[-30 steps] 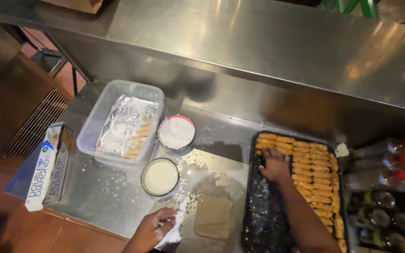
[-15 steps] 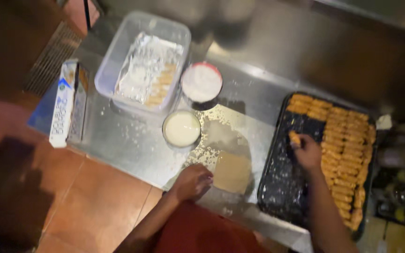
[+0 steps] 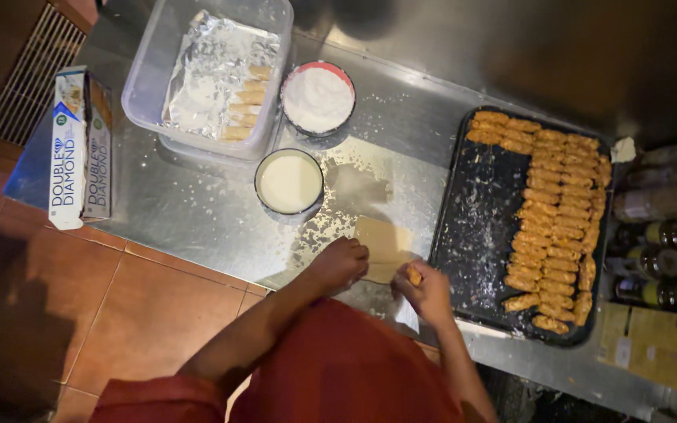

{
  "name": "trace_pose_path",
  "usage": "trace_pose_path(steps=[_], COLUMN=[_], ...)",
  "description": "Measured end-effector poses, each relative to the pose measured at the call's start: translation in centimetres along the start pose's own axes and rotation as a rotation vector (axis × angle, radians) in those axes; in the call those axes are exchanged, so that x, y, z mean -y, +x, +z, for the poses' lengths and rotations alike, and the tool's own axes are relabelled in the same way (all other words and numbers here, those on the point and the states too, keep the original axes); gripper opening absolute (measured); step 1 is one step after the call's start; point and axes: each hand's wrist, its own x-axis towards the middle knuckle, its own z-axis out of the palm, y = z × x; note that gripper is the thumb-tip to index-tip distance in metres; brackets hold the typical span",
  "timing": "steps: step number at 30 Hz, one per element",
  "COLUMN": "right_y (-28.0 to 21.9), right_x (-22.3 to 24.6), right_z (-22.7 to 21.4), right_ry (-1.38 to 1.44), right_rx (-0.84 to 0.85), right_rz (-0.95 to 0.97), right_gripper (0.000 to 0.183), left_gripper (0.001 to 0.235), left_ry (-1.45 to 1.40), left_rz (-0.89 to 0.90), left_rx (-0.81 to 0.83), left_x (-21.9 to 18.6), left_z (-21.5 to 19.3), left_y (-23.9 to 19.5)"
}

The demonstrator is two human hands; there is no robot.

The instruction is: The person wraps small cheese sticks in dough, dips them in a liquid, and coats them in flour. The wrapped items are placed into a container on the counter.

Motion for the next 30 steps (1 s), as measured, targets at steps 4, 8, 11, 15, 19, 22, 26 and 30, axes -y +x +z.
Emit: trace_pose_path(steps=[4, 8, 11, 15, 19, 22, 26, 30], right_y=[-0.2, 0.4, 0.8, 2.0, 2.2, 2.4, 2.0, 2.0], right_x=[0.7, 1.7, 2.3, 3.6, 4.2, 4.1, 2.9, 2.6], right_z=[0.3, 0.8, 1.0, 0.8, 0.8, 1.0, 0.7, 0.4], right_ry=[0.097, -0.174, -0.411, -0.552, -0.597, -0.593, -0.664, -0.501], right_rx=[-0.053, -0.092, 0.040, 0.089, 0.098, 0.089, 0.173, 0.114], right_rz=[0.095, 0.081, -0.069, -0.098, -0.035, -0.065, -0.156, 0.038], right_gripper=[0.015, 0.029, 0.027, 0.027, 0.021, 0.016, 0.017, 0.034], left_gripper=[0.009, 0.004, 0.004, 0.006, 0.011, 0.032, 0.012, 0.016], left_ry=[0.066, -0.028, -0.114, -0.157, -0.226, -0.093, 0.162, 0.196], left_rz=[0.073, -0.042, -0.139, -0.179, -0.164, -0.028, 0.062, 0.068], left_rx=[-0.011, 0.022, 0.085, 0.059, 0.013, -0.053, -0.039, -0.129], left_x=[-0.2, 0.1, 0.8, 2.0, 1.6, 0.9, 0.3, 0.4], left_z=[-0.6, -0.7, 0.0, 0.2, 0.0, -0.1, 0.9, 1.5], left_y=[0.5, 1.1, 1.4, 2.3, 2.2, 1.8, 1.2, 0.0])
